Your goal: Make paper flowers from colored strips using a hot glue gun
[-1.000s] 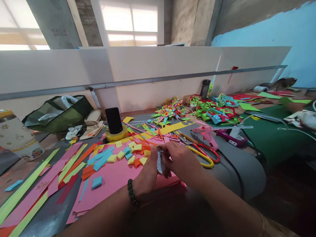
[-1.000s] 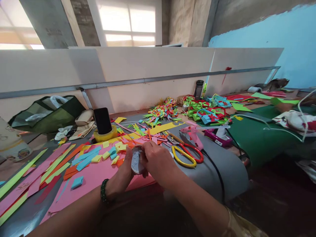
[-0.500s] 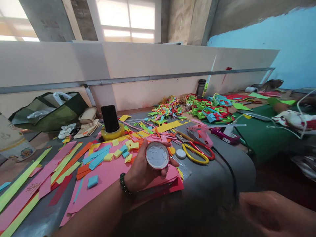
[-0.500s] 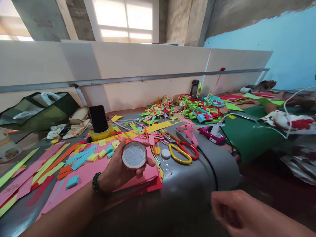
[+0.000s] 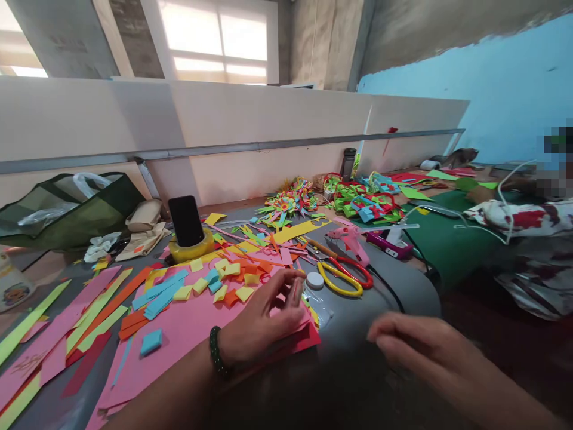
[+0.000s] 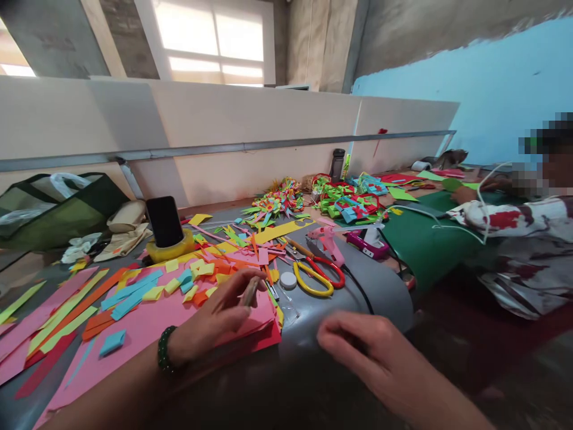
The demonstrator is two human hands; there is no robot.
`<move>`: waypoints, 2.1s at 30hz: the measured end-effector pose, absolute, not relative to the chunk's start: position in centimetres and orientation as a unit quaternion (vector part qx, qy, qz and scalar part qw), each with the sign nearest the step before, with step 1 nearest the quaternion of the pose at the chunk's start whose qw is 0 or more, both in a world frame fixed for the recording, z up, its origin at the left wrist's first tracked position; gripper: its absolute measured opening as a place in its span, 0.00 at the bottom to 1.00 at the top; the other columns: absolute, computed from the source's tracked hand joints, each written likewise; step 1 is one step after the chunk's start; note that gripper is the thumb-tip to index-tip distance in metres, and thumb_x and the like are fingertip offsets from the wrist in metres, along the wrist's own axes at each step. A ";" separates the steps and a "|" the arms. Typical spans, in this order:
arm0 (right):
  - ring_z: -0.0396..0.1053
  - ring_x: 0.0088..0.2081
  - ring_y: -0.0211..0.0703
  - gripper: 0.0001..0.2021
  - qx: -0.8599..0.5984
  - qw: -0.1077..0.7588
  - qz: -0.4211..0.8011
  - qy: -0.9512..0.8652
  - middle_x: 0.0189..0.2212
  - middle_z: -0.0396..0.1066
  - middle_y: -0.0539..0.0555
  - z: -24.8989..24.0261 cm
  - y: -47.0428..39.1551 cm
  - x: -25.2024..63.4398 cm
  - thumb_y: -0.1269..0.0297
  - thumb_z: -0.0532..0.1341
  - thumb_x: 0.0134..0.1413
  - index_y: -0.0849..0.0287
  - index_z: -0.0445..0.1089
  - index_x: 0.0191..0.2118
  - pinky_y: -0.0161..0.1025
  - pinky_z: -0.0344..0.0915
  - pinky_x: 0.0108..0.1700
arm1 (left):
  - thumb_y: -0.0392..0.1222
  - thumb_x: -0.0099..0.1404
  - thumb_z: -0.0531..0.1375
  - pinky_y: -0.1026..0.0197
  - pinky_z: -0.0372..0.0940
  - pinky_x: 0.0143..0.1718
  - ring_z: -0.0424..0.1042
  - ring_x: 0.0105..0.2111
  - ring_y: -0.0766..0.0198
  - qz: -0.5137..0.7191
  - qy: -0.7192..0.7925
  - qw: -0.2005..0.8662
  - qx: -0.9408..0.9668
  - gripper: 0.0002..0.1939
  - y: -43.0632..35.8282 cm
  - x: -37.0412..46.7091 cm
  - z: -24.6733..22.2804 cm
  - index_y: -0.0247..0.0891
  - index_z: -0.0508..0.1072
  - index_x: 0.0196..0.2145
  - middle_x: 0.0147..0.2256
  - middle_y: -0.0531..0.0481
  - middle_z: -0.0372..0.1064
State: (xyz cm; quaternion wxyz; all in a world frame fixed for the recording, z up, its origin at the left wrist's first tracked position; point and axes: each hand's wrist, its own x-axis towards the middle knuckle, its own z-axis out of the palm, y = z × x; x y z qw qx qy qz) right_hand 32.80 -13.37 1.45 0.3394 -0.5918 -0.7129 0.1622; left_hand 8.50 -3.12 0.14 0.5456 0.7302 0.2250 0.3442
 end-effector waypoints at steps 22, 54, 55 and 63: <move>0.50 0.15 0.27 0.21 -0.334 0.464 0.491 -0.658 0.13 0.54 0.44 0.1 -6.5 26.1 0.52 0.58 0.57 0.62 0.63 0.20 0.29 0.46 0.17 | 0.31 0.49 0.65 0.52 0.63 0.52 0.67 0.48 0.57 0.408 0.196 0.415 0.790 0.37 -3.9 9.4 -1.9 0.43 0.56 0.54 0.51 0.46 0.62; 0.58 0.21 0.31 0.16 -0.442 0.501 0.218 -0.711 0.18 0.61 0.46 0.7 -7.8 24.2 0.64 0.53 0.61 0.60 0.60 0.22 0.30 0.55 0.25 | 0.38 0.56 0.65 0.58 0.66 0.44 0.68 0.42 0.62 0.349 0.175 0.658 0.644 0.26 -4.2 9.5 -1.0 0.42 0.59 0.49 0.44 0.48 0.63; 0.58 0.21 0.31 0.15 -0.449 0.464 0.158 -0.747 0.18 0.61 0.46 0.9 -7.7 24.7 0.66 0.53 0.60 0.60 0.61 0.22 0.30 0.54 0.25 | 0.36 0.55 0.64 0.56 0.66 0.45 0.68 0.42 0.62 0.353 0.202 0.622 0.669 0.26 -4.2 9.5 -1.0 0.42 0.59 0.49 0.44 0.47 0.63; 0.60 0.19 0.34 0.12 -0.329 0.334 -0.150 -0.870 0.16 0.64 0.47 1.5 -9.1 25.6 0.74 0.53 0.54 0.57 0.62 0.22 0.34 0.52 0.24 | 0.38 0.51 0.66 0.51 0.67 0.44 0.67 0.41 0.58 0.370 0.332 0.453 0.740 0.33 -3.7 9.5 -0.8 0.39 0.62 0.54 0.43 0.45 0.64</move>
